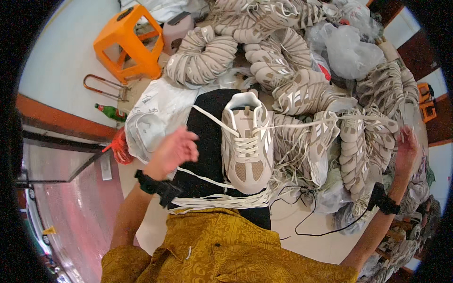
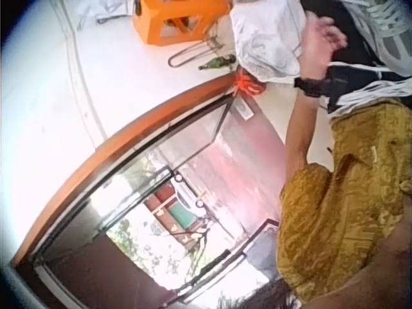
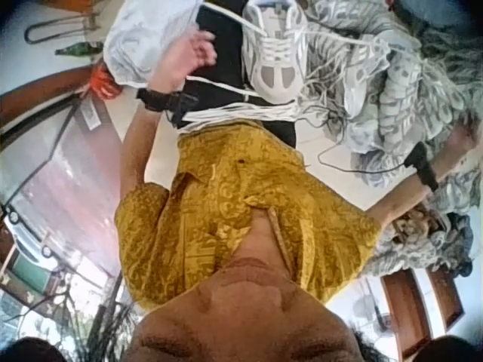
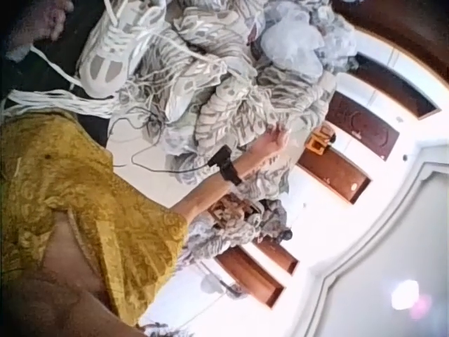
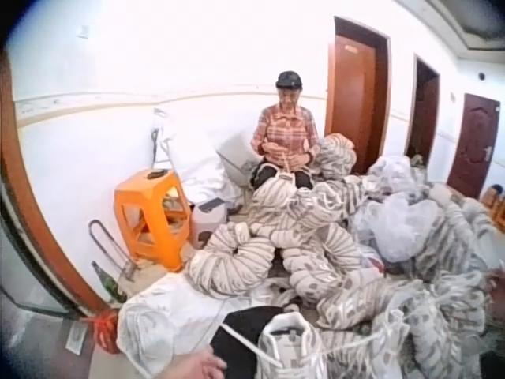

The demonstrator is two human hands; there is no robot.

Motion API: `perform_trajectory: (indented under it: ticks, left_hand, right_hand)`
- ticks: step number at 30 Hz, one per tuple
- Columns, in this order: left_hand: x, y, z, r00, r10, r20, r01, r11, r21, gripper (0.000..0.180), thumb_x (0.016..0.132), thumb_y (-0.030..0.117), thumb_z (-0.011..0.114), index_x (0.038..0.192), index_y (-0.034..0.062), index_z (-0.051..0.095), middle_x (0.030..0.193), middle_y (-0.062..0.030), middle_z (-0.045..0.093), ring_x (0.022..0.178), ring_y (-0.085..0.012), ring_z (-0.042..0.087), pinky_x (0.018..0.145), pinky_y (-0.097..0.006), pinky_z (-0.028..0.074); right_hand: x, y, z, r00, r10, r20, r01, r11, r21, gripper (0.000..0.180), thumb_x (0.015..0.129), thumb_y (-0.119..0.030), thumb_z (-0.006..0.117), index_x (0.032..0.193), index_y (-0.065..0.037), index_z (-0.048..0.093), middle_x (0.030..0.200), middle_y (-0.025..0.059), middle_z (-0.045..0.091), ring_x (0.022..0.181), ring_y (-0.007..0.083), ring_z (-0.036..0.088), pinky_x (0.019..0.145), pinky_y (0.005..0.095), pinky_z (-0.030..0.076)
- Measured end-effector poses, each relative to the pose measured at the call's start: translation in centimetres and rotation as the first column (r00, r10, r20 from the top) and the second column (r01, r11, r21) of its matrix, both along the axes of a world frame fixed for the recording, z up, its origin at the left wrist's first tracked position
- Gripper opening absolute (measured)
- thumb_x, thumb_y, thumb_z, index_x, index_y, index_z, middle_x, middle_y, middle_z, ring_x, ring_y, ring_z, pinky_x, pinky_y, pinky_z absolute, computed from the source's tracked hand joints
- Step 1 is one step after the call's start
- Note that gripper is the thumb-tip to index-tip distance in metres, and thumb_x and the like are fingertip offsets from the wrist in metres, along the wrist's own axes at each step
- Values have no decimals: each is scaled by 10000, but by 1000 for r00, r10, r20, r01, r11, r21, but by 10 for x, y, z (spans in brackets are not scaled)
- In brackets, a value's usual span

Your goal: Lacing a white and beige sneaker while sitting on the floor among many other sneakers.

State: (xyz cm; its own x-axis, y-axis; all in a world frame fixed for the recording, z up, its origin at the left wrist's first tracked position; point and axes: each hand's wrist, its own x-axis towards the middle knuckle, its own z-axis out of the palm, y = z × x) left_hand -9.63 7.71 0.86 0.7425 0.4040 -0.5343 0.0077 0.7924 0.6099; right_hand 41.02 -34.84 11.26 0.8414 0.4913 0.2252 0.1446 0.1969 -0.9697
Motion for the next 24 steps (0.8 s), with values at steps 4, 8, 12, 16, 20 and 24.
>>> perform_trajectory:
  ticks: [4,8,12,16,20,24]
  left_hand:
    - [44,-23,-13,969,-55,-240,74,995,71,413,871,402,451,960,8,532,637,-38,525,478,-162,517,466,-303,438]
    - [66,-5,-21,997,57,-53,-42,967,250,277,874,287,469,942,26,529,700,-31,534,636,-153,550,571,-281,449]
    - [56,5,-18,955,186,230,-209,974,82,181,866,215,478,903,43,523,987,-111,544,1019,-257,499,902,-388,391]
    - [36,30,-8,836,331,437,-321,942,-100,162,869,196,472,842,39,504,996,-128,539,1031,-280,487,957,-452,354]
    - [-9,88,2,780,527,339,-533,842,-82,158,879,173,437,835,26,475,892,-117,522,911,-268,509,915,-457,384]
    - [-64,145,9,709,573,412,-644,763,47,152,878,161,430,836,22,474,861,-102,505,856,-245,499,895,-461,393]
  right_hand:
    - [0,-6,9,995,86,-43,-88,996,-35,278,864,-204,493,1070,-30,558,1105,66,553,1029,163,499,848,293,384]
    - [9,-18,11,1000,-18,-10,18,1000,23,284,874,-208,474,1076,-25,552,1141,77,540,1083,182,477,881,303,372]
    - [44,-55,3,997,-77,-6,77,986,148,288,888,-194,447,1089,-11,541,1168,108,523,1125,214,454,916,336,362]
    - [91,-97,-10,976,190,-102,-157,950,269,290,893,-185,434,1100,-6,533,1168,132,516,1139,231,437,927,360,358]
    - [110,-116,-15,992,-19,-128,62,939,338,325,888,-185,463,1156,-1,459,1080,91,505,1031,219,465,926,349,366]
    - [88,-110,-20,955,276,106,-291,940,177,329,878,-171,467,1162,-4,462,1075,108,521,1004,240,480,912,364,376]
